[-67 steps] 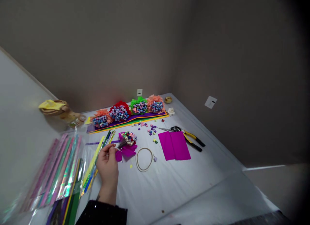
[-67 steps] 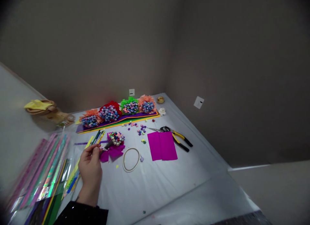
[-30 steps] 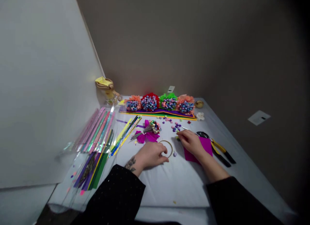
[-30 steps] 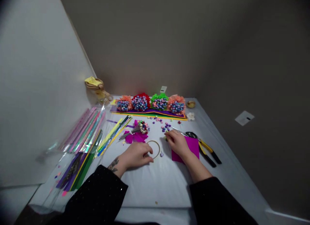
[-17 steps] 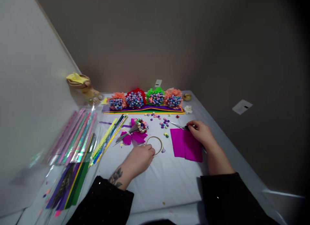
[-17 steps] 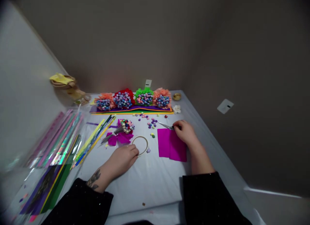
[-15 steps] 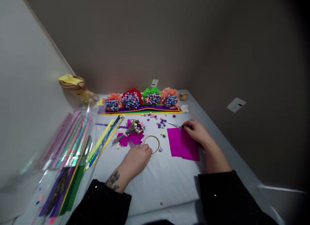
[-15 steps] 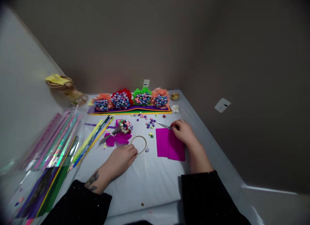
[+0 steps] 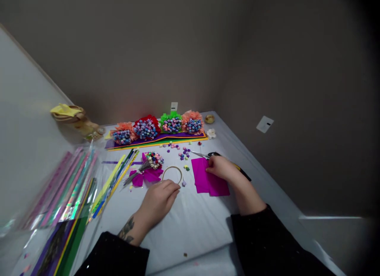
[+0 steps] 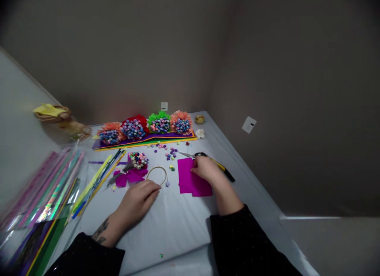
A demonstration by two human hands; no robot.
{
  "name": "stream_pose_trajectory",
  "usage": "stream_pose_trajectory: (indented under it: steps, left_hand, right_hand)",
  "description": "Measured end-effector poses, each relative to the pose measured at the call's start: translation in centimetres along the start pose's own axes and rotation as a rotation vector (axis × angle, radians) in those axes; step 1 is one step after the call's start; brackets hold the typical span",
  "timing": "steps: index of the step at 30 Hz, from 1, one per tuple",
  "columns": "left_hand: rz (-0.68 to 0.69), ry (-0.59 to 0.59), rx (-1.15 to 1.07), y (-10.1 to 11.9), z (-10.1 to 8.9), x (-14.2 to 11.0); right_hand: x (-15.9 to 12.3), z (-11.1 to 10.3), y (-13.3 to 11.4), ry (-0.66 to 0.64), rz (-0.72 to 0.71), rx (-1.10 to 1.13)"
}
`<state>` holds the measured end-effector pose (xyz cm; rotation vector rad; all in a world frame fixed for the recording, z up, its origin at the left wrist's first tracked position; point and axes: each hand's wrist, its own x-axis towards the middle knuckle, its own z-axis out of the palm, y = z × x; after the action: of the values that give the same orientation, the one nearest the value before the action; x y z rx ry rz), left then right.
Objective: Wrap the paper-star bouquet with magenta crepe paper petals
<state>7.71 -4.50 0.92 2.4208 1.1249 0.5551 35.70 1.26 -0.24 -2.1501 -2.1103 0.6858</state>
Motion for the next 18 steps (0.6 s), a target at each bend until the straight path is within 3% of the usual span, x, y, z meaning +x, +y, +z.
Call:
stream_pose_trajectory:
  steps: [4,6,9,11,15,18]
  left_hand:
    - [-0.03,-0.124,-0.09,2.5,-0.7,0.5]
    - [-0.088,-0.163,-0.164,3.2,-0.6,1.0]
    - [-0.301,-0.054,-0.426,3.2,0.7,1.8]
    - [-0.456,0.043,-0.732,2.8,1.9,2.2]
    - [-0.499,0.085,-1.271,2.1,2.9,2.1]
    - [-0.549,0.111,-1.516,2.2,2.3,1.7]
  right_hand:
    - [-0.2,-0.3,-0.5,-0.021,-0.084,0.055]
    - [-0.6,-0.6,-0.7,-0.092,-0.175,0.22]
    - [-1.4,-0.8,-1.4,-0.273,-0.326,0.71]
    - [-1.8,-0.3,-2.4,-0.337,-0.37,1.035]
    - [-2.1,1.7,-4.8,-0.346,-0.33,1.465]
    - [-2.2,2.9,-6.0,-0.379,-0.295,1.584]
